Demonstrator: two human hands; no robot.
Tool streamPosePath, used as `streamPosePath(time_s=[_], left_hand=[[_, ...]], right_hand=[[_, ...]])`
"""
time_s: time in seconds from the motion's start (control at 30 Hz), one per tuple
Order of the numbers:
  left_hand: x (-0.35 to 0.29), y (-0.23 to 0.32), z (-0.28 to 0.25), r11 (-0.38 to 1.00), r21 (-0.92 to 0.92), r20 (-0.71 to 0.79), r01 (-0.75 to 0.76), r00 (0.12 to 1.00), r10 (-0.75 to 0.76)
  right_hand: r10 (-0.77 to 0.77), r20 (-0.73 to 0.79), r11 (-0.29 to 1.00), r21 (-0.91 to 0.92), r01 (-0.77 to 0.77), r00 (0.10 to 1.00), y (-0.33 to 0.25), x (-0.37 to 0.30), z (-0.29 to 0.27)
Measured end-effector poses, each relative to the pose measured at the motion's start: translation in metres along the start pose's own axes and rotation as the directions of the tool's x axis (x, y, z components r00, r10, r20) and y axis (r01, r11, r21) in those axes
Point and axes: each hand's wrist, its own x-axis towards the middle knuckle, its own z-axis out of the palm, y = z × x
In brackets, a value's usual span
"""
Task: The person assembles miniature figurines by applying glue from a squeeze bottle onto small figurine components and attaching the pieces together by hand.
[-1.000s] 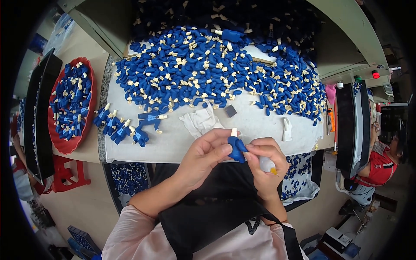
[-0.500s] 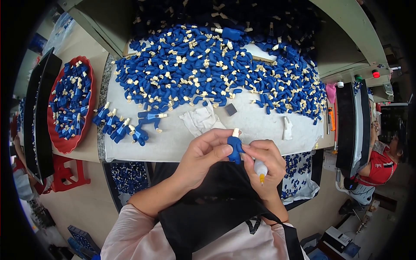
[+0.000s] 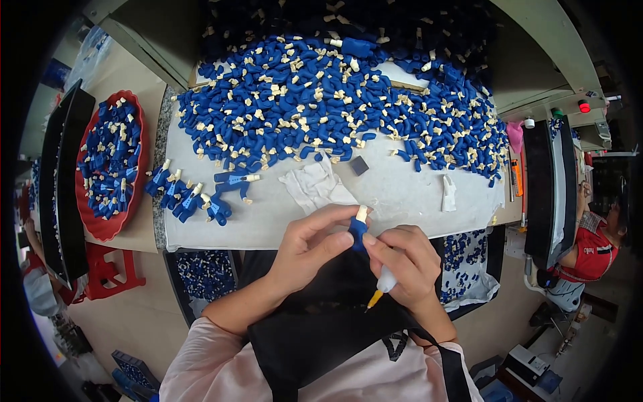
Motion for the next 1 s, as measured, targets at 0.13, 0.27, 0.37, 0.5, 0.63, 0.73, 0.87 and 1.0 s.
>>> streamPosePath(time_s=[0.13, 0.27, 0.37, 0.5, 0.63, 0.73, 0.87, 1.0], left_hand=[[0.001, 0.002, 0.003, 0.998, 0.057, -0.027, -0.038, 0.999, 0.04], [0.001, 0.003, 0.002, 0.996, -0.011, 0.013, 0.092, 0.996, -0.091], [0.001, 0.003, 0.006, 0.988, -0.098, 0.022, 0.117, 0.993, -0.115], [0.002, 0.004, 0.011, 0.947, -0.292, 0.087, 0.134, 0.99, -0.113], [0.001, 0.004, 0.013, 0.909, -0.361, 0.075, 0.209, 0.978, -0.195], [0.002, 0.002, 0.013, 0.848, -0.46, 0.116, 0.262, 0.965, -0.235], [0.003, -0.001, 0.016, 0.83, -0.49, 0.139, 0.264, 0.964, -0.225], [0.003, -0.002, 0.018, 0.871, -0.441, 0.07, 0.215, 0.976, -0.206]], right_hand=[[-0.069, 0.072, 0.994, -0.083, 0.075, 0.995, -0.006, 0.002, 0.0], [-0.057, 0.085, 0.994, -0.084, 0.065, 0.995, -0.009, 0.002, -0.002], [-0.065, 0.022, 0.997, -0.044, 0.065, 0.998, -0.01, -0.002, 0.0], [-0.043, -0.038, 0.998, -0.041, 0.042, 0.998, -0.011, -0.004, 0.0], [0.054, -0.033, 0.998, 0.043, -0.053, 0.998, -0.012, -0.011, -0.003], [0.111, -0.036, 0.993, 0.039, -0.11, 0.993, -0.01, -0.017, 0.0], [0.129, -0.077, 0.992, 0.025, -0.127, 0.989, -0.009, -0.022, 0.005], [0.166, -0.129, 0.985, 0.074, -0.157, 0.978, -0.008, -0.027, 0.01]])
